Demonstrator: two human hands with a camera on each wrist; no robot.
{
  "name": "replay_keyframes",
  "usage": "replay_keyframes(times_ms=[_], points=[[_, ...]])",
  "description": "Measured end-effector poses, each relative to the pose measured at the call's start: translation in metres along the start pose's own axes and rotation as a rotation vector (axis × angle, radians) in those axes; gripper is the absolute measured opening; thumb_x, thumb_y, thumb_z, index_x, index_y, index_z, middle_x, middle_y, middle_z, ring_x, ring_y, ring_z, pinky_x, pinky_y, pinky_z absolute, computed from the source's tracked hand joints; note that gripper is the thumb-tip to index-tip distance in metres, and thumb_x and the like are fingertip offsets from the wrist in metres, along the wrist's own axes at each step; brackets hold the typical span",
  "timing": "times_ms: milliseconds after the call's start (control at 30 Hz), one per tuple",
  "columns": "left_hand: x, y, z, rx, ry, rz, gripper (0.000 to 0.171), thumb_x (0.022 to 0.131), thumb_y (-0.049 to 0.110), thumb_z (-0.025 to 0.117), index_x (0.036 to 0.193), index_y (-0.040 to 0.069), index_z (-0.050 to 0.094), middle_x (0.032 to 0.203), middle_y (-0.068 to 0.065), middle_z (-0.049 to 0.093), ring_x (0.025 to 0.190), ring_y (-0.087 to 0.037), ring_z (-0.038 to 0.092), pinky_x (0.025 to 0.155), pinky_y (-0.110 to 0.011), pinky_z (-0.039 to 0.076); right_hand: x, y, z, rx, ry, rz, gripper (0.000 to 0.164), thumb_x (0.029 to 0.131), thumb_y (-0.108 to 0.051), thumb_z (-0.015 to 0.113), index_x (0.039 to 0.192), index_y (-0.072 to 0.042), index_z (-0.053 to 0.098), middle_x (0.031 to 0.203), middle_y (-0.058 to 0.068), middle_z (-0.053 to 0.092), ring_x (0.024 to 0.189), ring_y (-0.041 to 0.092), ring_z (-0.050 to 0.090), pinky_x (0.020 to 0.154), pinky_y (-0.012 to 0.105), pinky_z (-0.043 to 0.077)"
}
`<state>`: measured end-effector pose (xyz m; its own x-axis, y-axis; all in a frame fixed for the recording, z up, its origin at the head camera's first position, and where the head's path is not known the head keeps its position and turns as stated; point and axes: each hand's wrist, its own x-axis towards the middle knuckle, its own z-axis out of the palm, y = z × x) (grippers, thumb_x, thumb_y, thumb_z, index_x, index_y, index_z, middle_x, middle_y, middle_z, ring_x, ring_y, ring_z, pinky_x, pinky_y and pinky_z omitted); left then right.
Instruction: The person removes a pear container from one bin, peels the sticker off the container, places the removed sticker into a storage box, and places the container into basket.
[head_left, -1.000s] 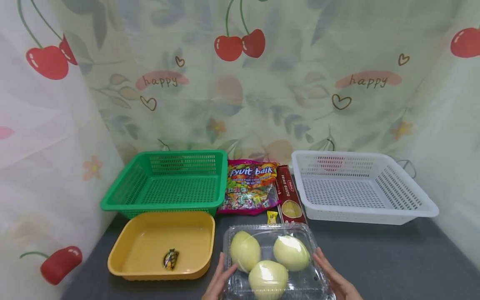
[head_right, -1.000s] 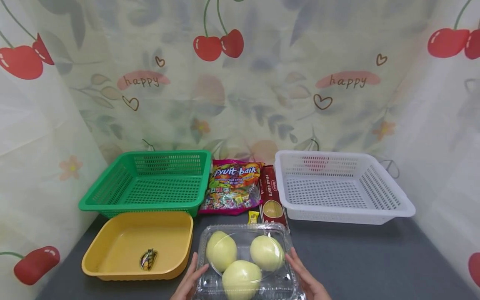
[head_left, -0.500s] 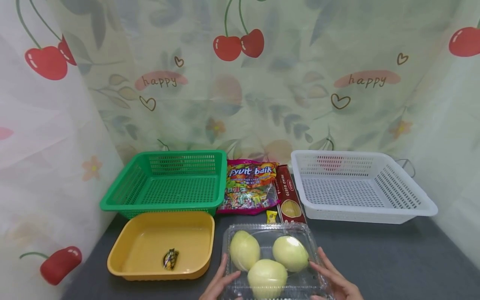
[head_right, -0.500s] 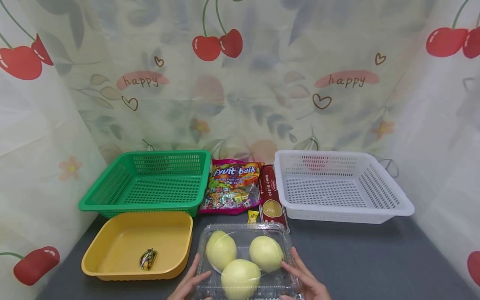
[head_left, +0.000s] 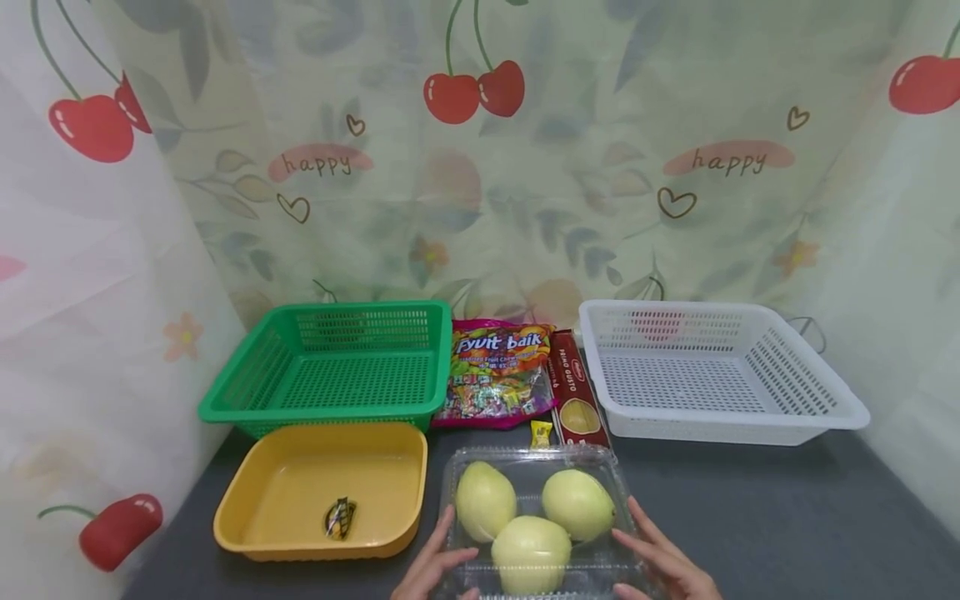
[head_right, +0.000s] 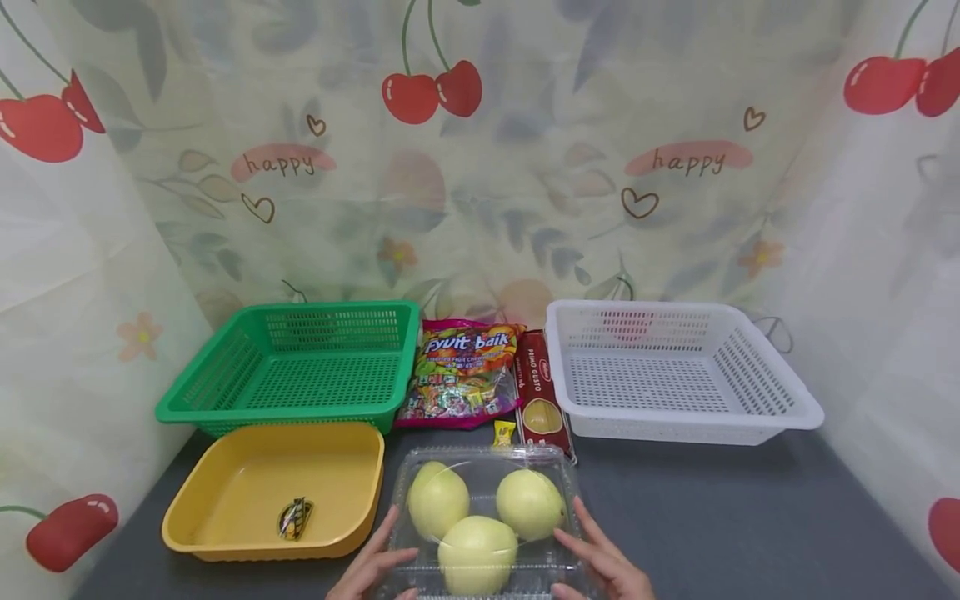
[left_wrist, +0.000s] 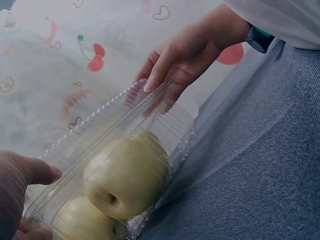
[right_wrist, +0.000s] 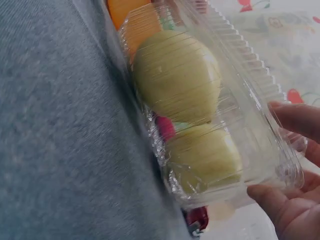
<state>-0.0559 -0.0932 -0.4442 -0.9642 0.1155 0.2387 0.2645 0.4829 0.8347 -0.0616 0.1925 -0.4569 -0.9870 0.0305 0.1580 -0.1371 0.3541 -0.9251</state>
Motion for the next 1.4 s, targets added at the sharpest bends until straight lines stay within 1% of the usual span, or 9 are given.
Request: replay_keyframes(times_ms=[100,200,333,467,633,733,900,1100,1400], points=[[-0.001,0.006,-0.003,0.007,0.023,0.016,0.028,0.079,0.028,0.073,0.105,0.018,0.069,0.142,-0.01,0.046,0.127,-0.038,0.042,0.099,-0.04,0.043,-0.003,-0.007,0.001,-0.056,0.021,-0.104,0.042,0.073,-0.014,0.077,0.113,-0.008,0.067,0.142,-0.011,0.037,0.126,-0.004,0.033,0.078,0.058,0.05],[-0.002,0.012,-0.004,0.003,0.099,0.057,0.029,0.076,0.022,0.076,0.104,0.021,0.068,0.138,-0.003,0.051,0.127,-0.024,0.045,0.095,-0.042,0.046,-0.006,-0.019,0.001,-0.13,0.07,-0.198,0.036,0.073,-0.013,0.077,0.108,-0.01,0.069,0.136,-0.019,0.041,0.118,-0.016,0.035,0.08,0.038,0.055],[-0.001,0.017,-0.005,0.021,0.206,0.135,0.035,0.07,0.011,0.08,0.102,0.02,0.068,0.13,0.001,0.058,0.121,-0.016,0.051,0.09,-0.032,0.05,-0.007,-0.035,-0.001,-0.166,0.101,-0.19,0.029,0.074,-0.011,0.076,0.103,-0.012,0.071,0.134,-0.006,0.051,0.115,-0.012,0.043,0.079,0.024,0.055],[0.001,0.024,-0.009,-0.042,0.194,0.087,0.031,0.074,0.01,0.077,0.103,0.017,0.067,0.128,0.0,0.06,0.12,-0.016,0.052,0.09,-0.027,0.05,-0.004,-0.043,-0.005,-0.139,0.069,-0.108,0.025,0.077,-0.015,0.075,0.102,-0.015,0.071,0.133,0.008,0.053,0.112,0.0,0.052,0.074,0.036,0.057],[0.005,0.033,-0.014,-0.139,0.152,0.011,0.026,0.079,0.011,0.073,0.104,0.011,0.066,0.129,-0.006,0.059,0.124,-0.026,0.049,0.091,-0.031,0.05,0.0,-0.047,-0.007,-0.134,0.036,-0.04,0.024,0.078,-0.018,0.074,0.101,-0.018,0.07,0.135,0.008,0.053,0.112,0.011,0.056,0.074,0.04,0.057],[0.007,0.036,-0.017,-0.172,0.134,-0.015,0.025,0.081,0.011,0.071,0.105,0.009,0.065,0.13,-0.009,0.058,0.125,-0.036,0.046,0.092,-0.038,0.049,0.002,-0.049,-0.008,-0.139,0.027,-0.058,0.025,0.078,-0.018,0.074,0.102,-0.018,0.069,0.136,0.008,0.052,0.113,0.007,0.054,0.075,0.04,0.057],[0.012,0.04,-0.023,-0.2,0.13,-0.04,0.025,0.081,0.008,0.07,0.105,0.009,0.064,0.131,-0.007,0.057,0.129,-0.033,0.043,0.095,-0.038,0.046,0.005,-0.054,-0.01,-0.129,0.016,-0.193,0.027,0.08,-0.012,0.072,0.106,-0.013,0.068,0.136,-0.003,0.05,0.111,-0.009,0.048,0.074,0.038,0.057],[0.016,0.038,-0.026,-0.165,0.193,0.077,0.024,0.079,0.002,0.07,0.101,0.01,0.065,0.127,-0.004,0.06,0.125,-0.018,0.046,0.092,-0.033,0.049,0.01,-0.064,-0.013,-0.141,0.008,-0.211,0.026,0.082,-0.014,0.07,0.108,-0.015,0.068,0.135,-0.022,0.044,0.113,-0.014,0.045,0.078,0.036,0.056],[0.026,0.036,-0.037,-0.131,0.236,0.231,0.027,0.078,-0.001,0.07,0.1,0.014,0.065,0.121,-0.005,0.063,0.124,-0.002,0.044,0.081,-0.032,0.055,0.017,-0.078,-0.013,-0.142,0.024,-0.377,0.029,0.078,-0.002,0.071,0.106,-0.009,0.069,0.138,-0.013,0.047,0.121,-0.012,0.042,0.08,0.011,0.05]])
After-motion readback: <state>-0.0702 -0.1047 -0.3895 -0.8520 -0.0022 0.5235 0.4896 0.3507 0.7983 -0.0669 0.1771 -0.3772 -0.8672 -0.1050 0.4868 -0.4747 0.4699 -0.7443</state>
